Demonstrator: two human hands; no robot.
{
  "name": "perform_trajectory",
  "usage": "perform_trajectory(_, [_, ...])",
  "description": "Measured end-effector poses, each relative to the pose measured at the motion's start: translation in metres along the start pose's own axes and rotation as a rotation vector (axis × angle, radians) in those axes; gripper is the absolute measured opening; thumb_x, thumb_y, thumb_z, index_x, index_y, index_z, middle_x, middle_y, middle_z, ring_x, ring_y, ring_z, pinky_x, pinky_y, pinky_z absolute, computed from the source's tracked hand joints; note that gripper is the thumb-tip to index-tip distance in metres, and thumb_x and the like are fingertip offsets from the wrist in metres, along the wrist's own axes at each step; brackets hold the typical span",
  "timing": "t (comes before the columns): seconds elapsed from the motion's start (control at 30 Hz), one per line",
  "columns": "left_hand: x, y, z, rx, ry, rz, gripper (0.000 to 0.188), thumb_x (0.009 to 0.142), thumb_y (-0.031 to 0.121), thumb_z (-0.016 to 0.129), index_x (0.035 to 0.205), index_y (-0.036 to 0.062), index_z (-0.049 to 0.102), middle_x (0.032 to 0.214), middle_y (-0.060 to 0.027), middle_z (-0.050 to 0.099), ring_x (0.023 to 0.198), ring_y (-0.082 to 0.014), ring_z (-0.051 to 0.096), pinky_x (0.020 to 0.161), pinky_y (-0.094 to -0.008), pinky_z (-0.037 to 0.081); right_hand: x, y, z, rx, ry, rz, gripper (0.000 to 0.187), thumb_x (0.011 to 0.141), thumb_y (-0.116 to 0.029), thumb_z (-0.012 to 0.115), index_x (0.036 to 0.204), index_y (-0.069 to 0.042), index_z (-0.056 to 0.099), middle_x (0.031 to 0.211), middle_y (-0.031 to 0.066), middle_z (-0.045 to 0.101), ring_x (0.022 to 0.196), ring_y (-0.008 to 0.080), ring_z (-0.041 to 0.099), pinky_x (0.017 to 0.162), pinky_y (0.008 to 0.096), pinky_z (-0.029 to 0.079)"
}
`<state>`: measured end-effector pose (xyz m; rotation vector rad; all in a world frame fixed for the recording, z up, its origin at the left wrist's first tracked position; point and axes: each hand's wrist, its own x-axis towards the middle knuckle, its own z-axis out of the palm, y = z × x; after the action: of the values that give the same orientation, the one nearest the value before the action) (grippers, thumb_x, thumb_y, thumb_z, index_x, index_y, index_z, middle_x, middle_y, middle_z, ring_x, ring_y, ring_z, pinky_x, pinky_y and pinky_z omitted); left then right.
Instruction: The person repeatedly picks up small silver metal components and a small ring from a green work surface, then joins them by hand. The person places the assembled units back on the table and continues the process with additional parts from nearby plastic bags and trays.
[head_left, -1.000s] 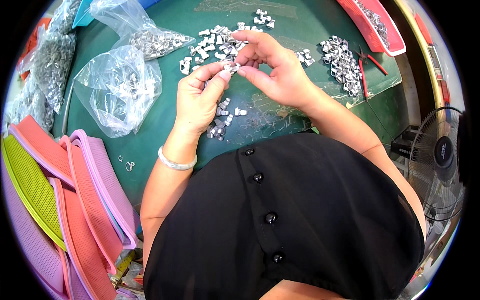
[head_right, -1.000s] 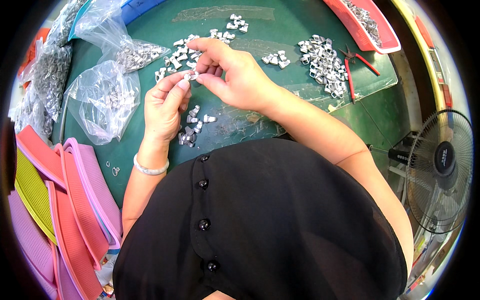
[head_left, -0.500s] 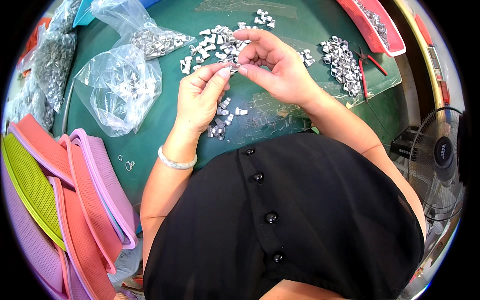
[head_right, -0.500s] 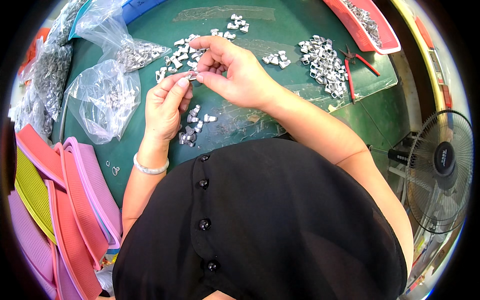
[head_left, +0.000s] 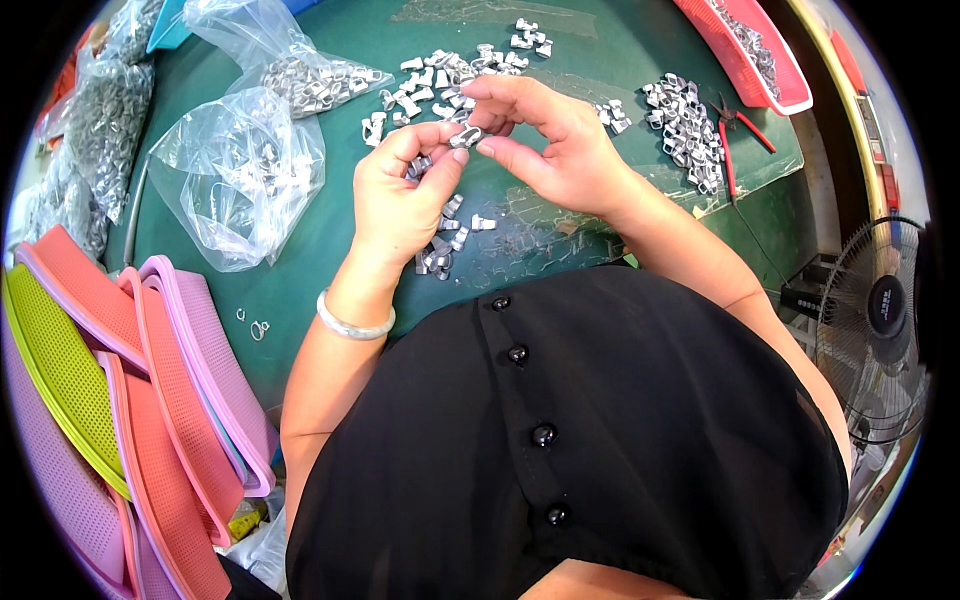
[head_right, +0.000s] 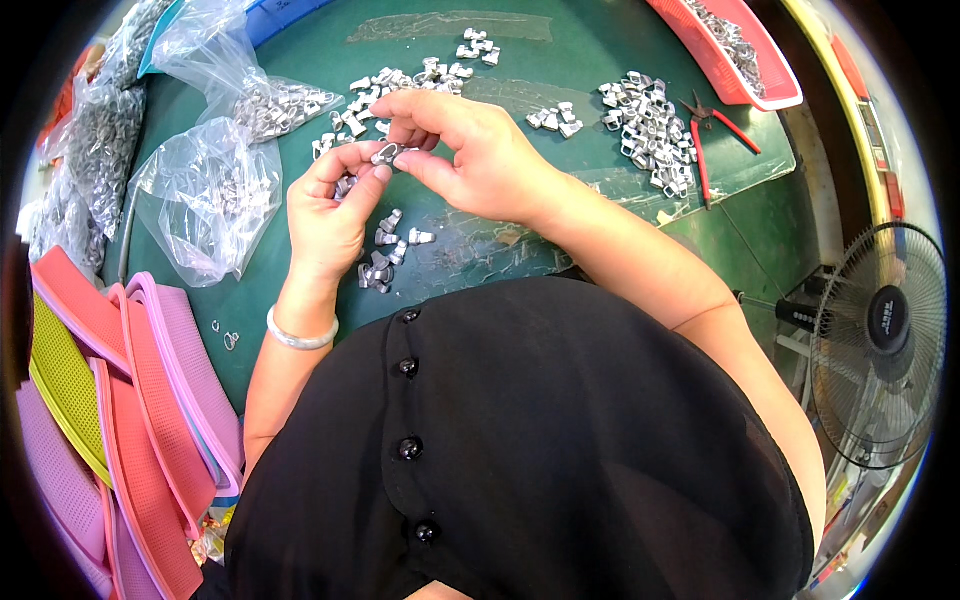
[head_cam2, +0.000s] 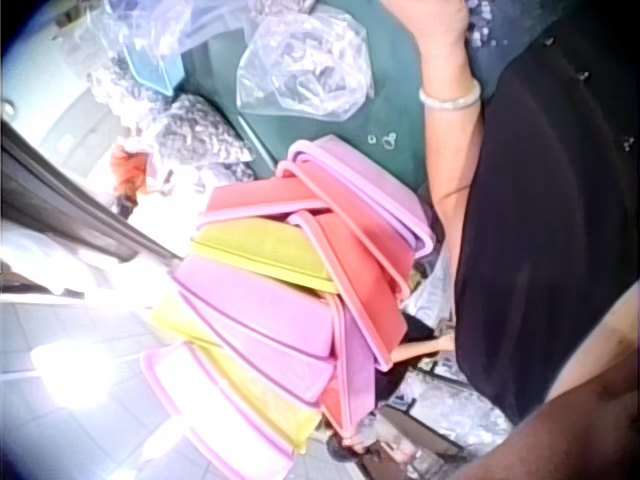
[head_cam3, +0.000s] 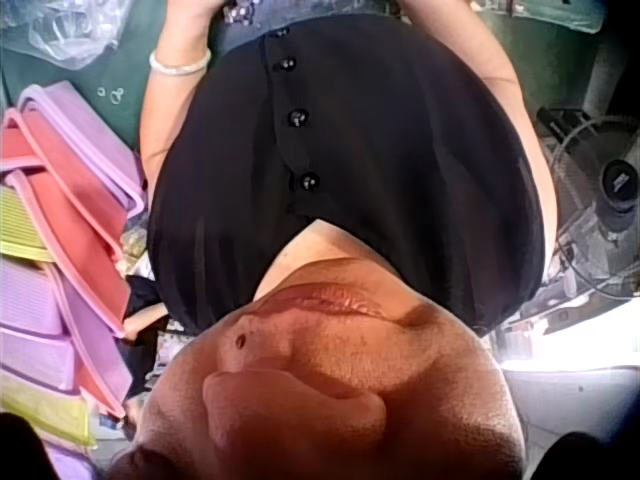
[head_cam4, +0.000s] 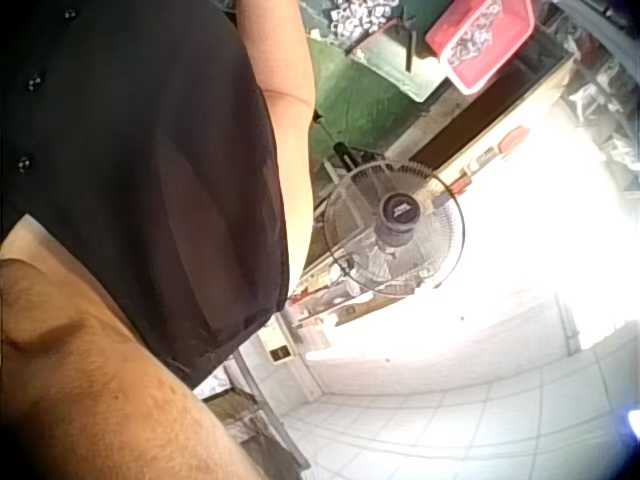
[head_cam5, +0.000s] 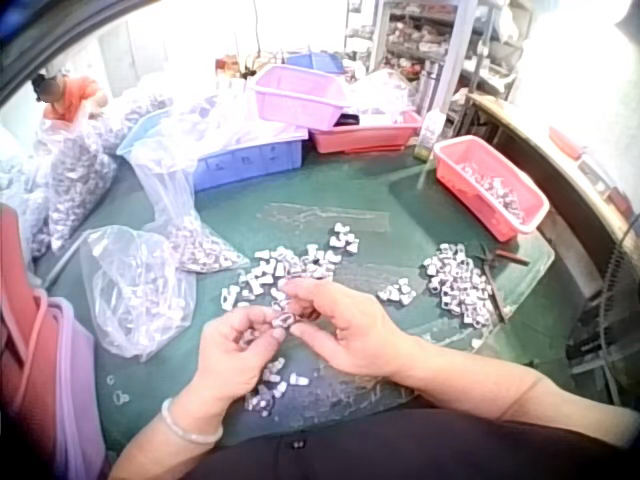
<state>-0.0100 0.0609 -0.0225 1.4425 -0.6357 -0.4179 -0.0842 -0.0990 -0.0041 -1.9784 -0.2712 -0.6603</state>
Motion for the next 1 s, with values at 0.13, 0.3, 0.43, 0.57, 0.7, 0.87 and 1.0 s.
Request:
perform_trajectory(0.13, [-0.0012, -0.0043, 0.0002, 0.092, 0.028, 0.085, 0.019, 0.076, 0.000, 0.066, 0.094, 0.0024, 0.065, 0.077, 0.0018, 0.057, 0.067, -0.0034, 0.050, 0.058, -0.0179, 0.040, -0.0004, -0.0002, 0.0005, 0.028, 0.010, 0.017, 0.042, 0.074, 0.006, 0.063, 0.114, -0.004, 0.055, 0.083, 0.0060, 0.062, 0.074, 0.0149, 0.060, 0.067, 0.0267, 0.050])
perform_trajectory(0.3, [-0.0008, -0.0054, 0.0003, 0.116, 0.034, 0.153, 0.020, 0.074, -0.001, 0.066, 0.094, 0.0026, 0.065, 0.075, 0.0007, 0.056, 0.065, -0.0043, 0.049, 0.056, -0.0183, 0.040, -0.0009, -0.0008, 0.0001, 0.032, 0.013, 0.004, 0.043, 0.074, 0.007, 0.063, 0.114, -0.004, 0.055, 0.084, 0.0059, 0.062, 0.075, 0.0145, 0.060, 0.068, 0.0264, 0.050])
perform_trajectory(0.43, [-0.0004, -0.0054, 0.0001, 0.130, 0.036, 0.213, 0.021, 0.074, -0.002, 0.066, 0.094, 0.0027, 0.065, 0.074, 0.0006, 0.055, 0.063, -0.0048, 0.048, 0.055, -0.0187, 0.039, -0.0009, -0.0011, 0.0000, 0.033, 0.017, -0.019, 0.044, 0.074, 0.008, 0.063, 0.115, -0.004, 0.054, 0.084, 0.0058, 0.062, 0.075, 0.0143, 0.060, 0.068, 0.0266, 0.050])
perform_trajectory(0.57, [-0.0003, -0.0050, 0.0005, 0.113, 0.037, 0.222, 0.021, 0.073, -0.004, 0.066, 0.093, 0.0028, 0.065, 0.074, 0.0008, 0.054, 0.063, -0.0048, 0.048, 0.055, -0.0186, 0.039, -0.0007, -0.0015, -0.0007, 0.030, 0.012, -0.024, 0.044, 0.073, 0.008, 0.062, 0.115, -0.005, 0.054, 0.084, 0.0057, 0.062, 0.076, 0.0143, 0.061, 0.068, 0.0267, 0.050])
perform_trajectory(0.7, [-0.0008, -0.0028, 0.0007, 0.119, 0.036, 0.216, 0.021, 0.074, -0.004, 0.066, 0.093, 0.0027, 0.065, 0.074, 0.0008, 0.054, 0.063, -0.0049, 0.048, 0.055, -0.0188, 0.039, -0.0016, -0.0023, -0.0042, 0.038, -0.060, 0.015, 0.044, 0.078, 0.009, 0.059, 0.120, 0.000, 0.050, 0.091, 0.0070, 0.061, 0.085, 0.0125, 0.060, 0.080, 0.0269, 0.049])
perform_trajectory(0.87, [-0.0007, -0.0042, 0.0008, 0.102, 0.037, 0.213, 0.021, 0.074, -0.004, 0.065, 0.094, 0.0024, 0.065, 0.075, 0.0011, 0.055, 0.064, -0.0049, 0.048, 0.057, -0.0191, 0.040, -0.0024, -0.0032, -0.0045, 0.061, -0.067, 0.057, 0.043, 0.079, 0.010, 0.057, 0.121, 0.000, 0.049, 0.094, 0.0070, 0.061, 0.087, 0.0120, 0.059, 0.081, 0.0270, 0.048])
perform_trajectory(1.0, [0.0014, -0.0030, 0.0021, 0.039, 0.015, 0.153, 0.017, 0.078, -0.001, 0.065, 0.095, 0.0011, 0.064, 0.077, 0.0022, 0.056, 0.066, -0.0042, 0.048, 0.058, -0.0190, 0.040, -0.0034, -0.0013, -0.0048, 0.130, -0.072, 0.079, 0.043, 0.080, 0.010, 0.055, 0.121, 0.000, 0.048, 0.095, 0.0069, 0.060, 0.089, 0.0120, 0.058, 0.082, 0.0271, 0.048])
